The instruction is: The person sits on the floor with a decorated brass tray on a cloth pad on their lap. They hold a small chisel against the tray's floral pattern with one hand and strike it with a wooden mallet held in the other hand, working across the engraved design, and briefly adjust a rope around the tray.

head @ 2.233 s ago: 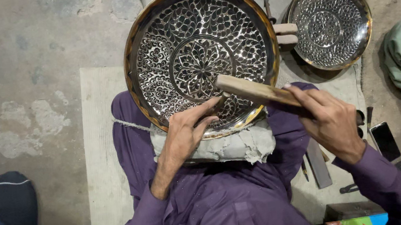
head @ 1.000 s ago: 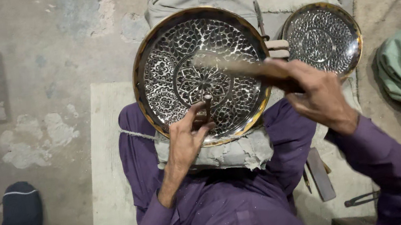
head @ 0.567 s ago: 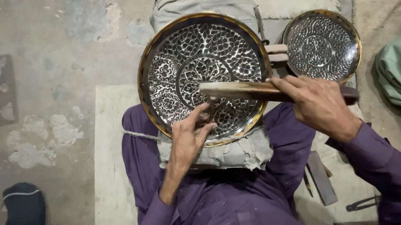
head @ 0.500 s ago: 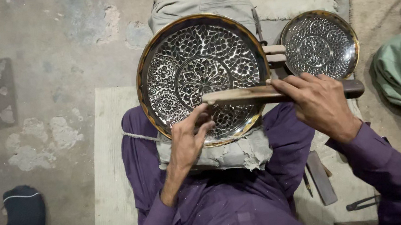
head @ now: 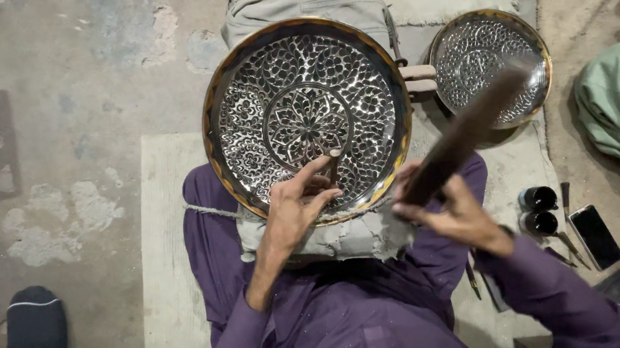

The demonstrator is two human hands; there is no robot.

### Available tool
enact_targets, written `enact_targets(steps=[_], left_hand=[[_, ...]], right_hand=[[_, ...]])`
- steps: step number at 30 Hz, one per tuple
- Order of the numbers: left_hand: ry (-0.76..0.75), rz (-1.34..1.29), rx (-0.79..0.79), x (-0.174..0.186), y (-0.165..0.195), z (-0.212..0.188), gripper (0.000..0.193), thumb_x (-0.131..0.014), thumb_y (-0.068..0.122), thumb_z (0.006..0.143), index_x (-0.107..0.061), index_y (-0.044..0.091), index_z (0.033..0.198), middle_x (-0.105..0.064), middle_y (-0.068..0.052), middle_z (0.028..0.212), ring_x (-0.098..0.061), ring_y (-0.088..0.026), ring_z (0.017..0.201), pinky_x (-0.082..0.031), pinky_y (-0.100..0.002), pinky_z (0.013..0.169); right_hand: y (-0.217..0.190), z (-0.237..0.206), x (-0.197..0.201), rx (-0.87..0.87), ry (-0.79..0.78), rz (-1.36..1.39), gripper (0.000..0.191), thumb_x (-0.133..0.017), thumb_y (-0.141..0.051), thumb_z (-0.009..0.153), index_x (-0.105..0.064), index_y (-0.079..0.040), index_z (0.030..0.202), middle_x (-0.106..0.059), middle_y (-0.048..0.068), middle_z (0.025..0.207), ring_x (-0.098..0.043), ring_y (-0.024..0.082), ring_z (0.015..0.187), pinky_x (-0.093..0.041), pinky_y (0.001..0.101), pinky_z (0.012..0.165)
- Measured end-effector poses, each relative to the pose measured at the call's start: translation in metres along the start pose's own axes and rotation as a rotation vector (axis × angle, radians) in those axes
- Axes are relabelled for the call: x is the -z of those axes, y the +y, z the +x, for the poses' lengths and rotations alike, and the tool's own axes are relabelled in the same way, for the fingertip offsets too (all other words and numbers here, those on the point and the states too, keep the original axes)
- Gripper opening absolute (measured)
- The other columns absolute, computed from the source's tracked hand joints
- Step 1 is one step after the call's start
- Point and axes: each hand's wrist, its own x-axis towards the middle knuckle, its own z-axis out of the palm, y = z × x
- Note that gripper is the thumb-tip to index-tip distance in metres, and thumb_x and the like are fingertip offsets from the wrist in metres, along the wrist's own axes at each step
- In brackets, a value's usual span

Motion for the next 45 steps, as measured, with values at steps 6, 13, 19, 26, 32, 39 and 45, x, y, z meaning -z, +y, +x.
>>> enact_targets(steps=[6,13,19,26,32,39,45], left_hand=[[-0.028,0.105,0.003,0.000,-0.007,0.000,0.053,-0.081,0.012,0.086,-0.062,0.009,0.135,-0.080,-0.015,0.099,-0.080,-0.020,0.085,-0.065,-0.031,0.073],[-0.025,0.079,-0.070,-0.001,-0.010,0.001,0.054,-0.078,0.013,0.089,-0.059,0.008,0.138,-0.079,-0.015,0.099,-0.080,-0.020,0.089,-0.067,-0.030,0.077],[-0.011,0.069,-0.049,0.000,-0.007,-0.003,0.054,-0.078,0.015,0.089,-0.059,0.007,0.139,-0.078,-0.017,0.098,-0.080,-0.021,0.090,-0.067,-0.032,0.079],[0.001,0.038,-0.025,-0.002,-0.003,-0.004,0.055,-0.079,0.014,0.087,-0.060,0.008,0.138,-0.078,-0.015,0.097,-0.079,-0.020,0.089,-0.068,-0.031,0.079],[-0.003,0.067,-0.030,-0.001,-0.002,-0.004,0.055,-0.080,0.014,0.087,-0.060,0.008,0.137,-0.078,-0.014,0.095,-0.078,-0.018,0.087,-0.067,-0.031,0.076],[-0.012,0.060,-0.031,-0.001,-0.004,-0.004,0.053,-0.079,0.015,0.088,-0.059,0.007,0.137,-0.078,-0.015,0.098,-0.080,-0.019,0.090,-0.067,-0.032,0.078],[-0.036,0.098,-0.015,-0.001,-0.003,-0.004,0.053,-0.078,0.016,0.088,-0.059,0.007,0.137,-0.079,-0.015,0.100,-0.079,-0.020,0.091,-0.067,-0.032,0.077]], right_hand=[[-0.048,0.011,0.050,0.123,0.189,-0.662,0.067,-0.077,-0.012,0.089,-0.049,-0.004,0.149,-0.066,0.018,0.131,-0.069,0.026,0.117,-0.057,0.0388,0.101],[-0.085,0.024,0.058,0.022,0.101,-1.239,0.075,-0.078,-0.011,0.079,-0.055,-0.029,0.148,-0.071,0.007,0.118,-0.072,0.026,0.080,-0.061,0.0409,0.075],[-0.082,0.033,0.062,-0.239,-0.080,-1.202,0.075,-0.074,-0.007,0.083,-0.051,-0.033,0.149,-0.071,0.002,0.122,-0.070,0.021,0.078,-0.060,0.0344,0.061],[-0.085,0.033,0.061,-0.025,0.005,-1.007,0.082,-0.074,-0.002,0.075,-0.051,-0.022,0.151,-0.068,0.012,0.123,-0.068,0.026,0.099,-0.058,0.0394,0.087],[-0.091,0.032,0.059,-0.015,0.026,-0.948,0.081,-0.073,0.002,0.078,-0.050,-0.023,0.151,-0.068,0.012,0.123,-0.069,0.027,0.103,-0.058,0.0408,0.092],[-0.079,0.026,0.062,-0.076,0.034,-0.885,0.083,-0.072,0.001,0.076,-0.049,-0.023,0.152,-0.066,0.012,0.132,-0.069,0.029,0.103,-0.059,0.0398,0.091],[-0.070,0.021,0.060,-0.011,0.096,-0.954,0.076,-0.074,-0.005,0.083,-0.048,-0.021,0.152,-0.067,0.014,0.125,-0.069,0.029,0.104,-0.057,0.0421,0.093]])
